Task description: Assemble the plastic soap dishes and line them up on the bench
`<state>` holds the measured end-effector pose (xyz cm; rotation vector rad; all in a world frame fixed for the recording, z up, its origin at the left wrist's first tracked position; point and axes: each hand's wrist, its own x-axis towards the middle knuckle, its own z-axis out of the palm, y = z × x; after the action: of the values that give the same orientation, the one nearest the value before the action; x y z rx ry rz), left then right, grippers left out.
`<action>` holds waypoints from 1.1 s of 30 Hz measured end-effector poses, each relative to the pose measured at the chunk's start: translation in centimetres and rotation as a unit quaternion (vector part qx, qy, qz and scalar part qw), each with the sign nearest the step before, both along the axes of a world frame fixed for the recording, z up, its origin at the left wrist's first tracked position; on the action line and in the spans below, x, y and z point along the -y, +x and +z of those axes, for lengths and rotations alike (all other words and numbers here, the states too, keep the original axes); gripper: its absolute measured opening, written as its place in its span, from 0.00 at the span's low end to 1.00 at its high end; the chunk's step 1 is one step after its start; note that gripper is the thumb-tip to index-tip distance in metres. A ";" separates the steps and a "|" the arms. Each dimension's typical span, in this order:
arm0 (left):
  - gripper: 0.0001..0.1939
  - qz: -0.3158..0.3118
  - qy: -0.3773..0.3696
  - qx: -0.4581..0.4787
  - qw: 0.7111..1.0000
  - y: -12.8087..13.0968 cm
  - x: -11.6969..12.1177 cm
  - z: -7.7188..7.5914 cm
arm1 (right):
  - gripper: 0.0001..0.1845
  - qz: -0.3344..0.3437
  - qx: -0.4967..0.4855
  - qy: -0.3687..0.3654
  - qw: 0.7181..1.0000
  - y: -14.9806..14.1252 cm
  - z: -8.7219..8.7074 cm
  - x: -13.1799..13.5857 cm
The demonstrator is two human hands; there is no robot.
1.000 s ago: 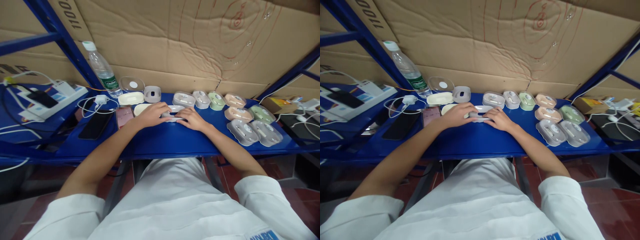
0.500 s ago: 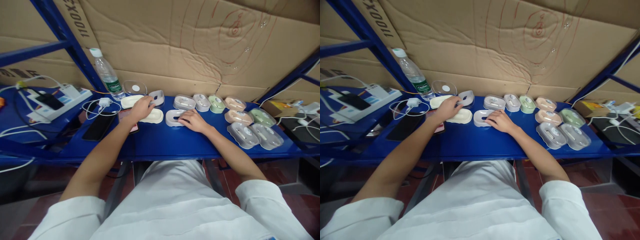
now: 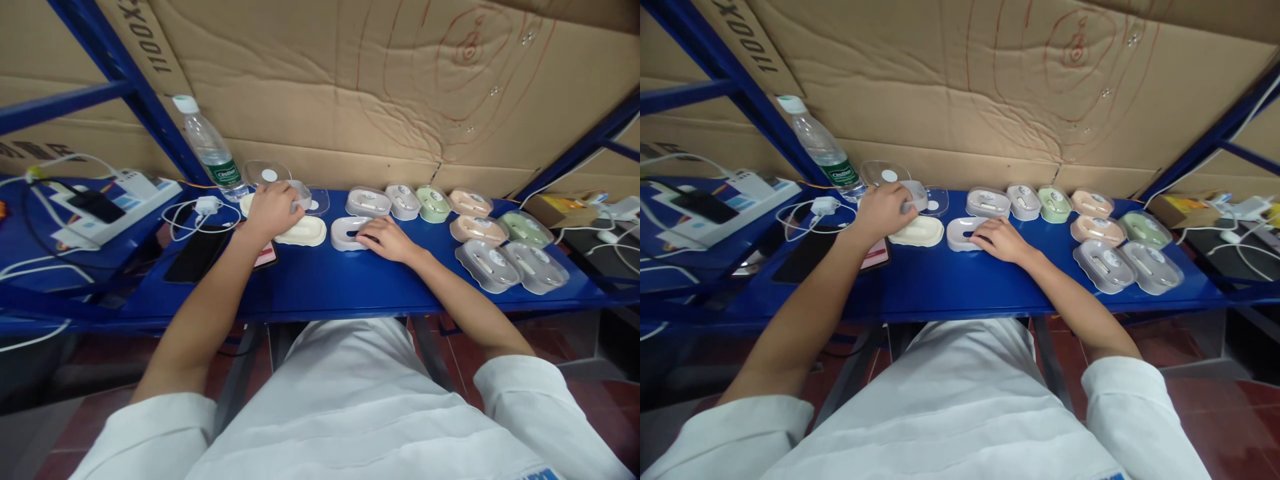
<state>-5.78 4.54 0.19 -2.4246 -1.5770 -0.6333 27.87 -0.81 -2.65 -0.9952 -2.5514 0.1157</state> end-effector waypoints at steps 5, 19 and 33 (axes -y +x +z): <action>0.12 -0.052 -0.016 -0.038 0.998 0.3 0.1 -0.4 | 0.26 -0.010 0.009 -0.004 1.000 0.0 0.0 -0.1; 0.19 -0.122 -0.023 -0.035 0.992 2.1 1.5 -0.7 | 0.30 -0.036 0.060 0.020 0.997 0.0 -0.3 -0.1; 0.22 -0.230 -0.192 -0.092 0.950 3.9 4.6 -0.3 | 0.32 -0.119 -0.002 0.032 0.992 0.1 -0.2 -0.2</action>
<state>-1.88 -0.01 -0.08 -3.0727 -1.1468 -0.1520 27.99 -0.64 -2.90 -1.2629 -2.3945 -0.0302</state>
